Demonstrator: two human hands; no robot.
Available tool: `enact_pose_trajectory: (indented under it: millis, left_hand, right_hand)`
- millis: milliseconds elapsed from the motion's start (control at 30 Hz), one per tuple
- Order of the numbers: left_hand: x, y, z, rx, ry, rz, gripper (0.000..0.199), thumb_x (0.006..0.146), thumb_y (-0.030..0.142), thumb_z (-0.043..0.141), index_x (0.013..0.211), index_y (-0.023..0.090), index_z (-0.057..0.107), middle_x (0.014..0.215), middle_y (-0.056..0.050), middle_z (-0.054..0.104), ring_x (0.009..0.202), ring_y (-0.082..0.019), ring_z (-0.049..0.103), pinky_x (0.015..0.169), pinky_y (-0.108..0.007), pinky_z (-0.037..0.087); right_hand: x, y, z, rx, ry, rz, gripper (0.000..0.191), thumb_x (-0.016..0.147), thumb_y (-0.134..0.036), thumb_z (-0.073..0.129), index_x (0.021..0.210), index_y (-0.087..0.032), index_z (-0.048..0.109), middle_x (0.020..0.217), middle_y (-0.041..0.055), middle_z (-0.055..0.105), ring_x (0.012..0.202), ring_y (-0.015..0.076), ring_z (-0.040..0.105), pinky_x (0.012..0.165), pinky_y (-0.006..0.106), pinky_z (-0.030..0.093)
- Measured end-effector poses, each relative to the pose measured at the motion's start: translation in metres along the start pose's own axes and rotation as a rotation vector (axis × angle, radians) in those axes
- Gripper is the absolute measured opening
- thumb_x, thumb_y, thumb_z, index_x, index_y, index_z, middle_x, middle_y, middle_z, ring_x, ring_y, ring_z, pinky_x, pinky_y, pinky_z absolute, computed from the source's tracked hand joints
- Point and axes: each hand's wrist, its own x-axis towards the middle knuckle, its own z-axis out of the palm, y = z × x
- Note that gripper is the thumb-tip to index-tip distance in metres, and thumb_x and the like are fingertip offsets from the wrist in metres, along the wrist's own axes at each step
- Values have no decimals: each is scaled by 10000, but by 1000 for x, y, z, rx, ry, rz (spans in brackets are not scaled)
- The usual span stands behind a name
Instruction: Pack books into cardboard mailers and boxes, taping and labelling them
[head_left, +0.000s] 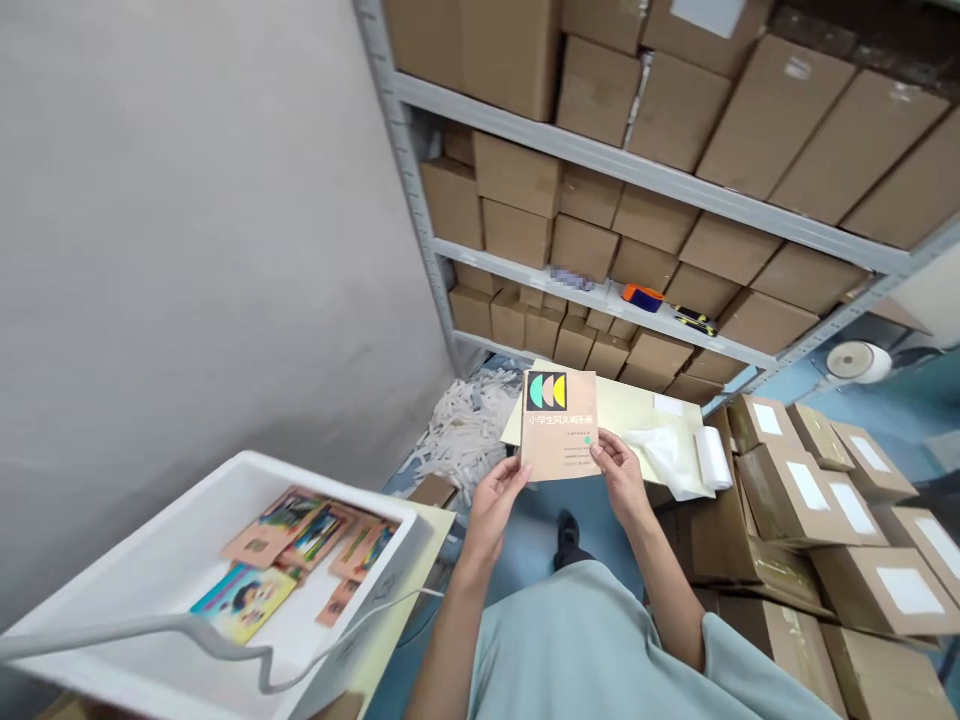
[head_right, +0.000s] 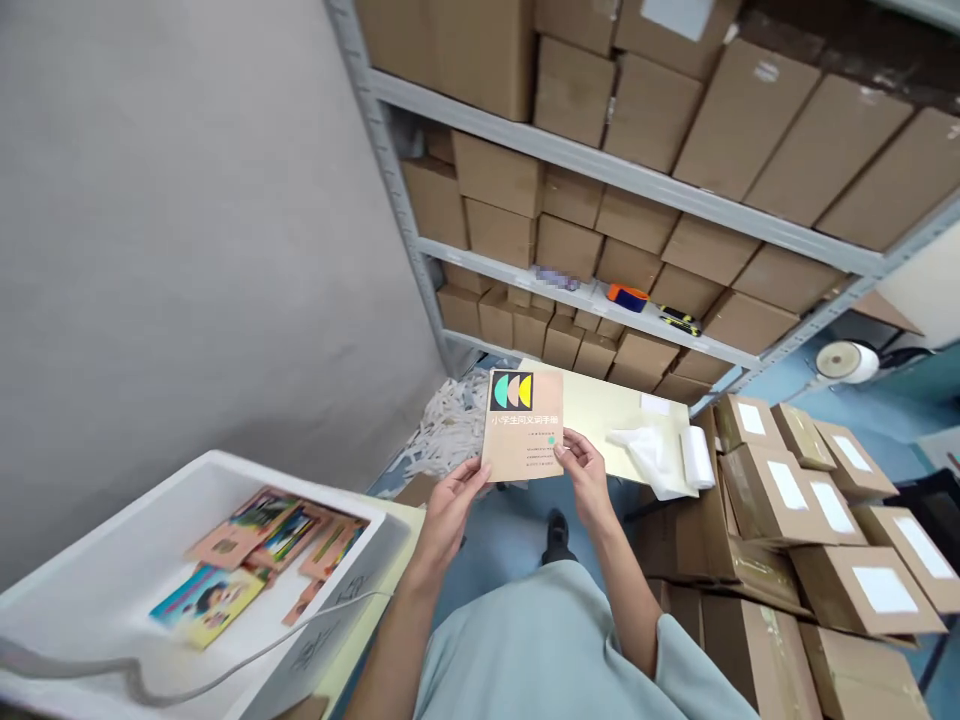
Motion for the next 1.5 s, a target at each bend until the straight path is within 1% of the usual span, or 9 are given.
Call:
enact_pose_trajectory:
  millis: [233, 567, 700, 867, 1033, 1133, 1200, 1367, 1500]
  left_hand:
    - [77, -11, 79, 26, -98, -88, 756, 655, 756, 989, 1092, 156, 849, 1172, -161, 862, 1153, -337, 803, 1025, -405, 624]
    - [177, -41, 190, 121, -112, -207, 764, 593, 710, 1038, 1092, 183, 797, 1083, -111, 865, 1003, -268, 824, 781, -282, 608]
    - [208, -52, 221, 100, -102, -220, 739, 581, 656, 1060, 1078, 184, 787, 1040, -103, 867, 985, -274, 831, 780, -290, 619]
    - [236, -60, 237, 94, -113, -248, 731, 611, 637, 1046, 1108, 151, 819, 1138, -159, 868, 1060, -321, 832, 883, -356, 658]
    - [261, -60, 240, 116, -105, -246, 739, 598, 635, 1050, 1114, 147, 845, 1178, -168, 866, 1057, -326, 833, 900, -371, 666]
    - [275, -59, 242, 138, -47, -192, 758, 563, 625, 1062, 1112, 144, 859, 1162, -165, 870, 1093, -342, 822, 952, -412, 671]
    - [281, -59, 242, 156, -29, -136, 759, 579, 630, 1048, 1133, 143, 871, 1191, -162, 866, 1138, -355, 810, 1008, -453, 669]
    - [281, -58, 238, 288, -153, 66, 670, 724, 629, 967, 1210, 176, 880, 1277, -139, 841, 1160, -342, 802, 1076, -488, 657]
    - [285, -49, 224, 430, -301, 266, 547, 805, 594, 915, 1214, 232, 883, 1262, -114, 804, 1173, -298, 784, 1080, -435, 650]
  right_hand:
    - [42, 3, -65, 145, 128, 26, 593, 724, -554, 1036, 1193, -237, 861, 1189, 102, 871, 1122, 282, 797, 995, 396, 643]
    - [163, -10, -156, 122, 96, 53, 600, 725, -578, 1034, 1183, -236, 853, 1191, 109, 861, 1126, 289, 789, 1017, 414, 641]
    - [201, -13, -179, 70, 53, 70, 581, 774, -576, 1007, 1221, -245, 838, 1216, 111, 850, 1121, 282, 791, 1025, 420, 639]
    - [232, -6, -195, 3, 78, 96, 565, 788, -572, 983, 1221, -246, 824, 1231, 121, 838, 1175, 296, 788, 1059, 441, 635]
    - [242, -10, -189, -181, 151, 62, 535, 828, -564, 921, 1234, -231, 815, 1274, 147, 827, 1225, 326, 777, 1078, 485, 640]
    - [242, -20, -165, -404, 221, -120, 433, 952, -525, 811, 1294, -259, 814, 1441, 142, 773, 1415, 327, 695, 1163, 493, 607]
    - [244, -23, -141, -484, 168, -174, 416, 1011, -525, 749, 1339, -276, 807, 1495, 131, 754, 1449, 314, 685, 1165, 472, 614]
    - [257, -14, -74, -569, 183, -148, 574, 972, -582, 800, 1438, -253, 735, 1447, 141, 787, 1269, 303, 790, 1037, 423, 670]
    - [268, -5, -50, -568, 355, -80, 474, 976, -640, 740, 1198, -222, 762, 1056, 81, 862, 864, 247, 801, 824, 357, 658]
